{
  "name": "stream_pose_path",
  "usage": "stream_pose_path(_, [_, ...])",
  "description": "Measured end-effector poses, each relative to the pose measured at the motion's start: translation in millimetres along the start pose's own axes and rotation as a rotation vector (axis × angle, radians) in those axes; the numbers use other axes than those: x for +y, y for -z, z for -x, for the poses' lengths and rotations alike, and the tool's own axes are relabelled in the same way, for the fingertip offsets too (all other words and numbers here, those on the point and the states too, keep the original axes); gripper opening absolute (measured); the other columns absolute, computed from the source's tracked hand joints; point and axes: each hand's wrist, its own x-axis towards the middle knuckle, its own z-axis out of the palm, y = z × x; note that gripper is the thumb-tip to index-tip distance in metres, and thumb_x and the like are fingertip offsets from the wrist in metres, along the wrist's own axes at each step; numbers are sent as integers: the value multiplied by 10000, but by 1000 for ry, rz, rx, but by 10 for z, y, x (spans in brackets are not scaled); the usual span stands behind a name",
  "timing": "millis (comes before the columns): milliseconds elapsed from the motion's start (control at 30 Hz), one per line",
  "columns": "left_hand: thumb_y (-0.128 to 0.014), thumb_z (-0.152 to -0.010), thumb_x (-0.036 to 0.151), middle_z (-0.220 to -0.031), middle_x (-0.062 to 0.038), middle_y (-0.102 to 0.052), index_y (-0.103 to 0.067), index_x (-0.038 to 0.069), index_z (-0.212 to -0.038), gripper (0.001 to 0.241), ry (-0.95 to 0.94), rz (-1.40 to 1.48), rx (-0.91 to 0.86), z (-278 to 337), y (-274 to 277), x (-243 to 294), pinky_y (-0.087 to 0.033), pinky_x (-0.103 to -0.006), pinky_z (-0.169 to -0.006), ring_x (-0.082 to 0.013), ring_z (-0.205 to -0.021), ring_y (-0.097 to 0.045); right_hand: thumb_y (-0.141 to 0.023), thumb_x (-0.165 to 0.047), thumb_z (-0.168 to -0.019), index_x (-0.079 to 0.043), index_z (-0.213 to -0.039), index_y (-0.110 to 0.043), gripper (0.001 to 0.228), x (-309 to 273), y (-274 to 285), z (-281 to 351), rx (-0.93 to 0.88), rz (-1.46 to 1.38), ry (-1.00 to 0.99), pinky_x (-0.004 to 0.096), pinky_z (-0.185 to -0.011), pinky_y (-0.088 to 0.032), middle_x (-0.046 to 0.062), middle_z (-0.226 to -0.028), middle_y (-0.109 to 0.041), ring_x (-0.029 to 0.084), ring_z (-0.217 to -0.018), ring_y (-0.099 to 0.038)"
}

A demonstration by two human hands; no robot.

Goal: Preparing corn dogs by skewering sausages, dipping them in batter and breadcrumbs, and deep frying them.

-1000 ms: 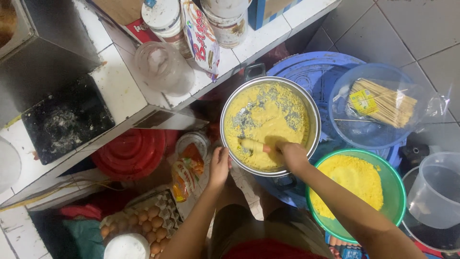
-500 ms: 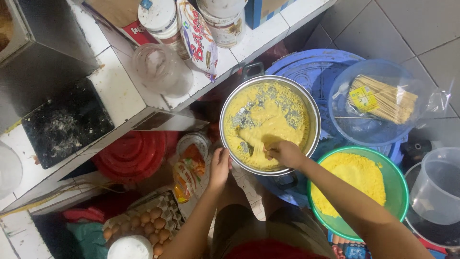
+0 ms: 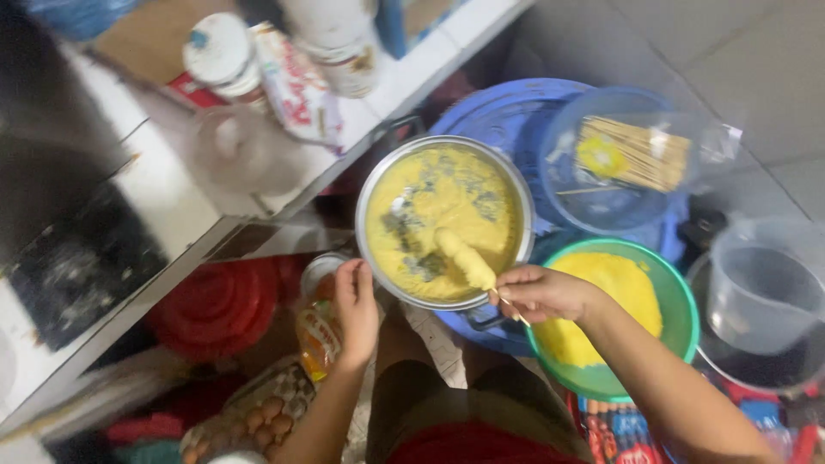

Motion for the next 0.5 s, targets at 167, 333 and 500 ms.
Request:
stream_pose_path(167, [-579,-1070,139,-985,-12,-640,-609,13,-1109,135,-27,35,-266,165,-625,252,-477,-221,-837,-77,-914,-573,-649,-243,-999,-8,-1100,-711,264,254,-50,892,66,-73,147,237,-494,-429,36,-760,-680,97,-549,-565])
stream_pose_path(333, [-644,-1007,117,-814,13,-614,-660,34,-1040,91,3,-125,-615,570,-1295,403,-423,-234,-623,-63,-701,-506,-649,-166,-908,-87,-1168,-720,281,1224,169,1306,660,434,168,292,-583,-552,55,-826,-756,118,-628,-663])
stream_pose_path(500, [-661,-973,157,-733,-3,-661,-677,85,-1043,101,-4,-289,-893,924,-1679,392,-451,-268,-549,-85,-607,-579,-633,-252,-936,-234,-1176,-738,263,2060,359,1051,1265,677,-201,394,-763,-587,125,-942,-789,273,-833,-761])
